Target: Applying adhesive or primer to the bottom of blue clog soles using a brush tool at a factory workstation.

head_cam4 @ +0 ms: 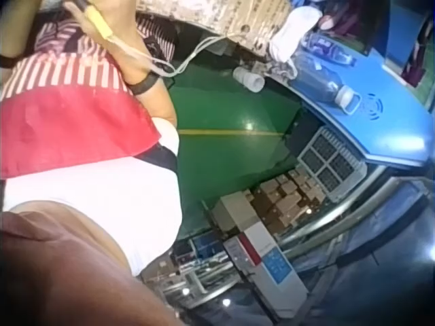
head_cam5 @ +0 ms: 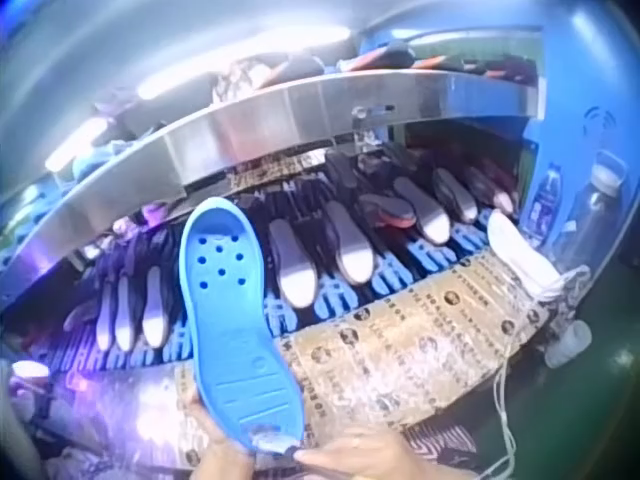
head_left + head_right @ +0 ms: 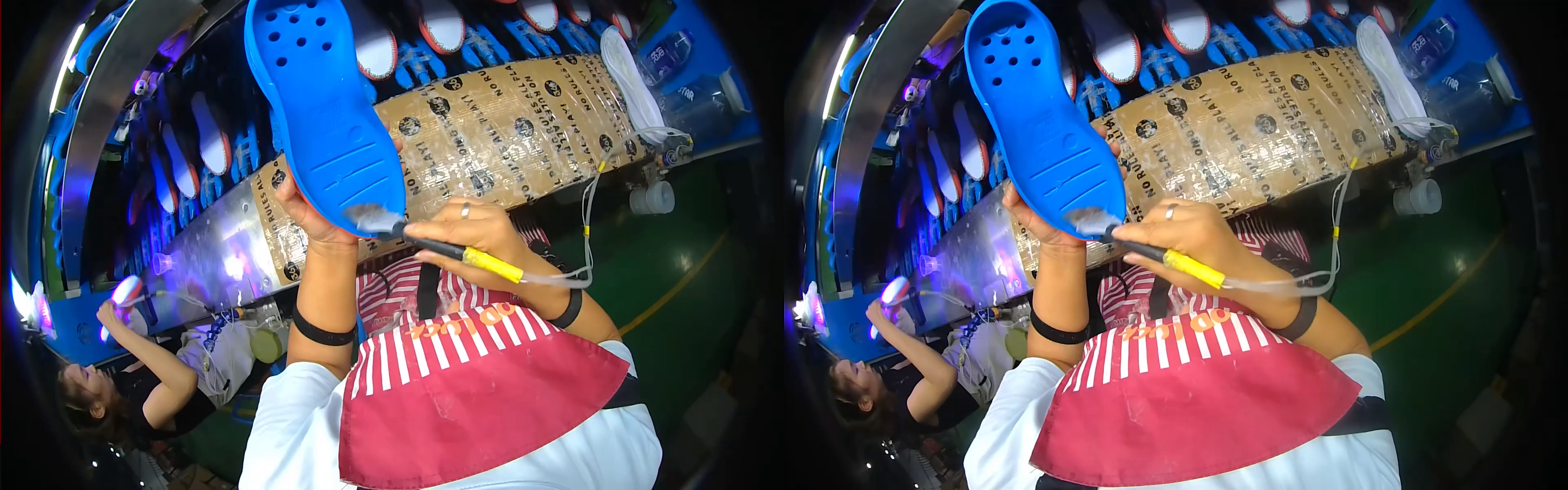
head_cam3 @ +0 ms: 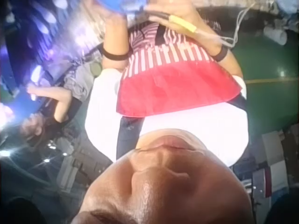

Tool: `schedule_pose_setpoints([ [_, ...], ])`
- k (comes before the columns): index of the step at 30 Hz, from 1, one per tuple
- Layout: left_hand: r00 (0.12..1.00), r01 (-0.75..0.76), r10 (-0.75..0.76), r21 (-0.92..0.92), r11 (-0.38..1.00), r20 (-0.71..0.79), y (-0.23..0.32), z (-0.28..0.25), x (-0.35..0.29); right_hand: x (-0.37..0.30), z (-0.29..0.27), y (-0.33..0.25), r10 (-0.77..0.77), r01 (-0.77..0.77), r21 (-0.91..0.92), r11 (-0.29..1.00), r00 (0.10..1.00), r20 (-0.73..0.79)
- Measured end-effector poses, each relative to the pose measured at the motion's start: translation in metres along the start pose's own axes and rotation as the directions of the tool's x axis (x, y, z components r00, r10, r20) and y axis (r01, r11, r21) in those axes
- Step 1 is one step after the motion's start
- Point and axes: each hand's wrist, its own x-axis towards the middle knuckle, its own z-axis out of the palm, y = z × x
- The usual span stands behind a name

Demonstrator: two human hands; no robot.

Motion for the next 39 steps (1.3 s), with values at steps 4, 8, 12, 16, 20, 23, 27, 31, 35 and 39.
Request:
schedule_pose_setpoints([
  [4, 0.997, -0.005, 0.004, 0.007, 1.0, 0.074, 0.002, -0.005, 0.001, 0.0, -0.007, 0.0, 0.121, -0.159, 0.195, 0.968, 0.973, 0.196],
  [8, 0.981, 0.063, -0.044, -0.09, 0.994, 0.19, 0.01, -0.006, 0.0, 0.007, -0.026, -0.006, 0.108, -0.183, 0.308, 0.934, 0.963, 0.245],
  [12, 0.958, 0.169, -0.149, -0.061, 0.984, 0.244, 0.008, -0.002, 0.007, 0.006, -0.016, 0.005, -0.028, 0.023, 0.059, 0.998, 0.996, 0.083],
  [16, 0.968, 0.204, -0.212, 0.068, 0.977, 0.134, 0.01, -0.002, 0.003, -0.004, -0.01, 0.01, -0.1, 0.095, 0.036, 0.995, 0.975, 0.197],
  [20, 0.929, 0.366, -0.37, 0.137, 0.92, 0.002, 0.016, -0.009, 0.003, 0.005, -0.018, 0.0, -0.143, 0.118, 0.123, 0.985, 0.966, 0.217],
  [23, 0.912, 0.409, -0.392, 0.23, 0.883, -0.118, 0.017, 0.0, 0.012, 0.002, -0.009, 0.003, -0.168, 0.17, -0.004, 0.985, 0.976, 0.141],
  [27, 0.832, 0.555, -0.545, 0.182, 0.812, -0.103, 0.021, -0.004, 0.012, -0.005, -0.008, 0.001, -0.128, 0.124, 0.033, 0.992, 0.948, 0.292],
  [31, 0.76, 0.649, -0.613, 0.309, 0.695, -0.216, 0.027, 0.002, 0.016, -0.001, -0.01, -0.004, -0.147, 0.139, 0.056, 0.989, 0.966, 0.213],
  [35, 0.711, 0.692, -0.672, 0.378, 0.615, -0.208, 0.035, 0.005, 0.022, -0.006, -0.004, -0.002, -0.118, 0.153, -0.105, 0.983, 0.951, 0.287],
  [39, 0.63, 0.775, -0.694, 0.353, 0.525, -0.35, 0.043, 0.001, 0.021, -0.009, -0.008, 0.0, -0.12, 0.148, -0.09, 0.985, 0.959, 0.256],
])
